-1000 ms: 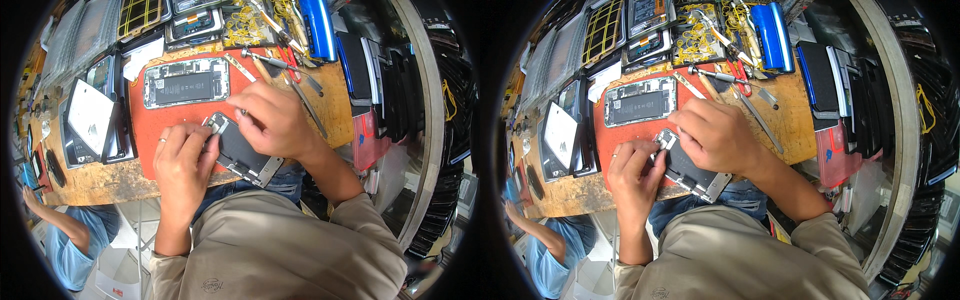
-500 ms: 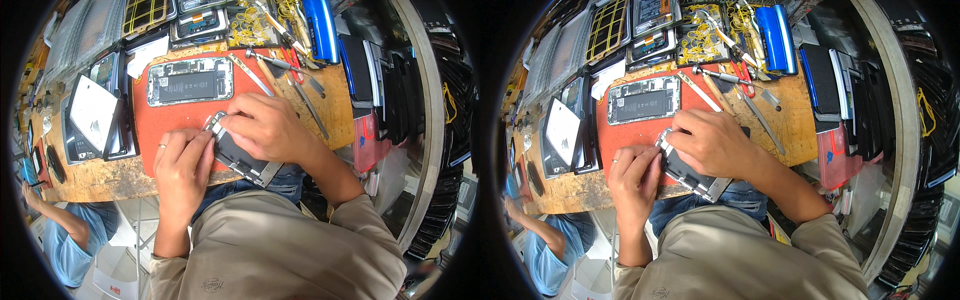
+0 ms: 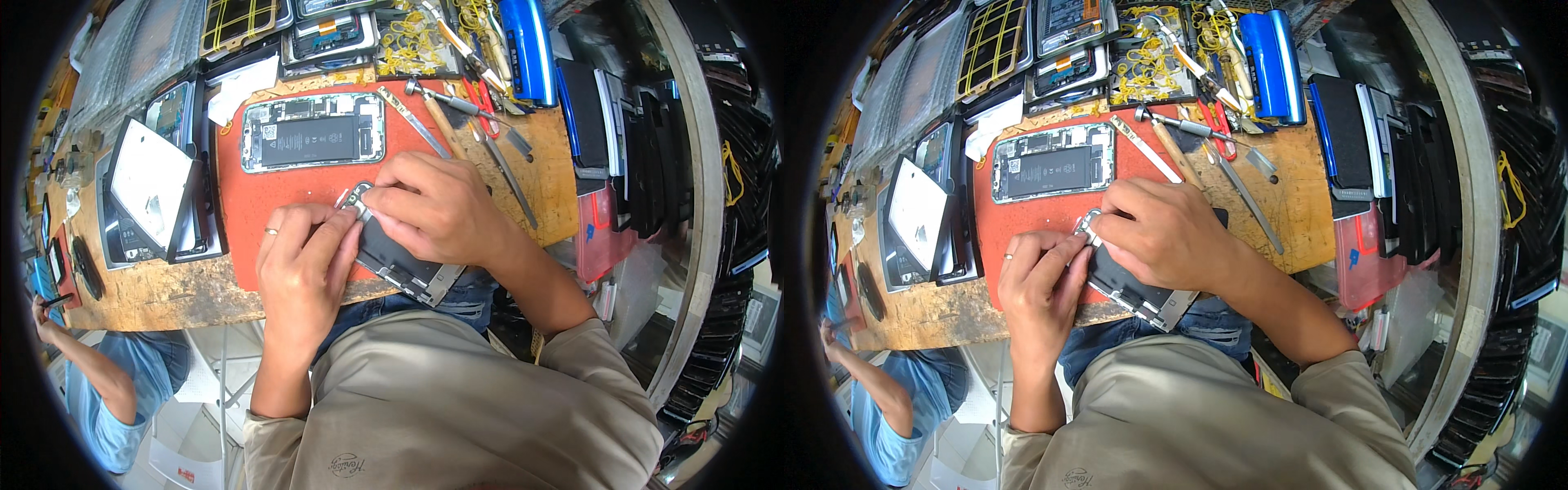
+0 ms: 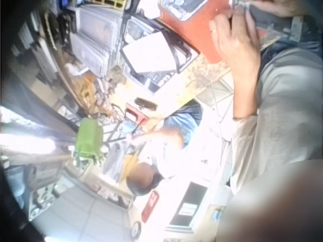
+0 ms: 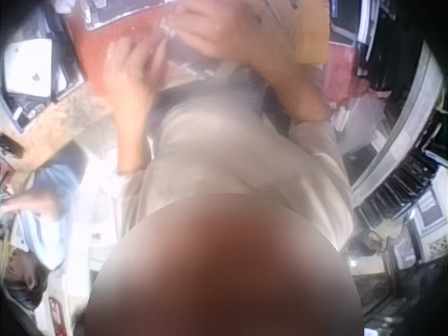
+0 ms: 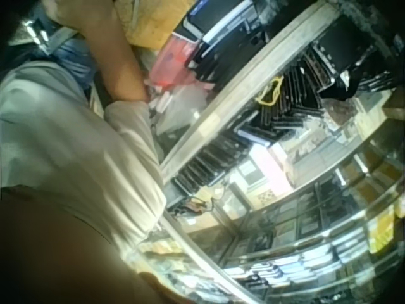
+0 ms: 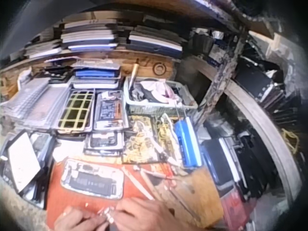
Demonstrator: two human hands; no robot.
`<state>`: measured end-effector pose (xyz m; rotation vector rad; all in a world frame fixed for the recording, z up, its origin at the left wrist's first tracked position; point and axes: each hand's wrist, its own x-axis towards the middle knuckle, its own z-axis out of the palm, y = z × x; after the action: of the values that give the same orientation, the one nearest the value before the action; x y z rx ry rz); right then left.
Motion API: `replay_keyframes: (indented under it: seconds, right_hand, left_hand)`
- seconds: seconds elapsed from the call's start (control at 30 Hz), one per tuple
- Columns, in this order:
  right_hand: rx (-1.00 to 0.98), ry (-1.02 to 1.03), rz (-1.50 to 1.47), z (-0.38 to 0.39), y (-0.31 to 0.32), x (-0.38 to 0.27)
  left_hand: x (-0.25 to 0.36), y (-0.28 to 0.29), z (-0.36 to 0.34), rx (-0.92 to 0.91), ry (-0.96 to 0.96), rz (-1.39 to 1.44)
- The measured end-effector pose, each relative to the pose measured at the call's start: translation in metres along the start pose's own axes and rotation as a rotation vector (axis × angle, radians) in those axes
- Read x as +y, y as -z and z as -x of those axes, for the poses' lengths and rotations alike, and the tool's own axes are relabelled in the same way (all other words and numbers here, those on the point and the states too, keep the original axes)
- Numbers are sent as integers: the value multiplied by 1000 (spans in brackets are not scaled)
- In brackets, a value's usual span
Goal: The person cleans the interior of a disassembled smartphone with a wooden stick and a toothbrush. They then retrieve a new screen assembly from a plastic bag and place it on the workbench. Finally, they use a small tool to adjust components on the new screen assembly.
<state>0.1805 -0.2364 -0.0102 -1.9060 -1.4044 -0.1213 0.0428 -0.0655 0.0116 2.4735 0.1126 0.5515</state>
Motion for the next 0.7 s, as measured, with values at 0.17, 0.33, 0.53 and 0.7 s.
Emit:
replay_keyframes:
  seconds: [0.17, 0.33, 0.53, 0.7]
  right_hand:
    - [-30, -20, -9, -2, 3, -3]
    - [-39, -45, -24, -2, 3, -2]
    - [-40, -30, -62, -3, 3, 1]
    - [-23, -23, -51, -3, 1, 1]
  left_hand:
    - [-1, -2, 0, 4, -11, 13]
    - [-2, -4, 1, 6, -21, -20]
    - [-2, 1, -1, -13, -32, -106]
    - [-4, 1, -5, -9, -63, -134]
